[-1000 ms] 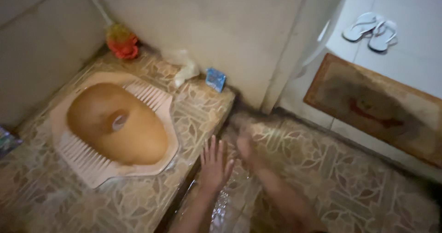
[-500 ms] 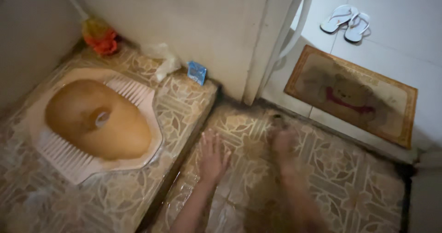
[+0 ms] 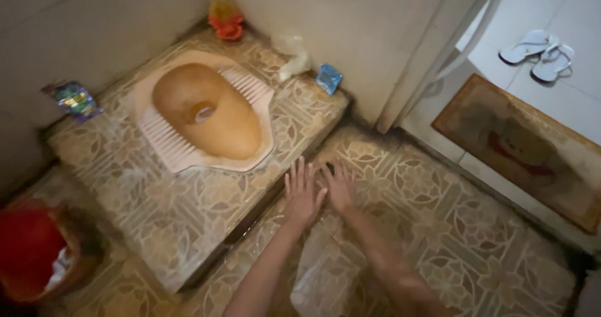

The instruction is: The person scrubs the floor tiles around a squat toilet with a small brush, then uses a toilet brush to scrub the inside of the bowl. They also handle a small packet of cleaning powder.

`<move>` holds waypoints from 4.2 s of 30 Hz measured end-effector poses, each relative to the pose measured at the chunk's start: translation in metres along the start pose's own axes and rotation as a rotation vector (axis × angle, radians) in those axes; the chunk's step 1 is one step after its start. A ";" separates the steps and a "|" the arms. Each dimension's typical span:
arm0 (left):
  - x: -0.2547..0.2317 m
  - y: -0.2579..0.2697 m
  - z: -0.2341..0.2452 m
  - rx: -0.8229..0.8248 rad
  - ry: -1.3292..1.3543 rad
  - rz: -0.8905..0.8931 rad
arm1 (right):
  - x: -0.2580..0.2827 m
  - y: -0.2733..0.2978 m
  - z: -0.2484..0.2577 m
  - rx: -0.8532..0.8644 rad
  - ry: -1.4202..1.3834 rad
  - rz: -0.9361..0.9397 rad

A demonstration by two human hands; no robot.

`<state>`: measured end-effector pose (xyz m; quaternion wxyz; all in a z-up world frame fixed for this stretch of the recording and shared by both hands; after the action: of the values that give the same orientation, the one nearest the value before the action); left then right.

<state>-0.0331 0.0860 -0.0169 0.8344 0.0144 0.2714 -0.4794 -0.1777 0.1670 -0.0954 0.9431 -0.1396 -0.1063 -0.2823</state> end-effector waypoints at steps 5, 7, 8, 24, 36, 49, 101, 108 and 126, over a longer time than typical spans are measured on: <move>0.010 0.005 0.029 -0.066 -0.088 -0.014 | 0.068 -0.008 0.069 -0.162 -0.009 0.159; 0.019 -0.002 0.051 -0.103 -0.178 -0.031 | 0.090 -0.010 0.095 -0.218 0.008 0.238; 0.023 -0.003 0.063 -0.109 -0.143 -0.016 | 0.100 -0.013 0.105 -0.184 0.005 0.223; 0.112 0.068 0.223 -0.218 -0.157 0.165 | 0.289 -0.023 0.115 -0.186 -0.045 0.461; 0.216 0.101 0.284 -0.280 -0.233 0.191 | 0.410 -0.056 0.076 -0.106 0.041 0.521; 0.334 0.098 0.329 -0.420 -0.292 0.278 | 0.508 -0.114 0.027 -0.103 0.109 0.578; 0.475 -0.003 0.322 -0.297 -0.169 0.714 | 0.583 -0.435 -0.257 0.266 -1.055 0.446; 0.448 -0.011 0.330 -0.369 -0.084 0.619 | 0.551 -0.378 -0.167 0.197 -1.237 0.342; 0.299 -0.012 0.329 -0.515 0.451 0.136 | 0.384 -0.220 0.016 0.306 -1.298 0.123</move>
<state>0.2189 -0.2510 0.1263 0.7597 -0.0729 0.5595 -0.3234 0.0106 -0.1978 0.0714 0.7113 -0.1517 -0.6829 -0.0684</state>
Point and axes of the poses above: each hand's wrist, its own y-axis away from the middle knuckle, its own z-axis out of the back of the hand, x = y × z, the point moved 1 cm from there along -y, towards the middle knuckle, and after that the axes turned 2 degrees about z, right-handed, at the moved point
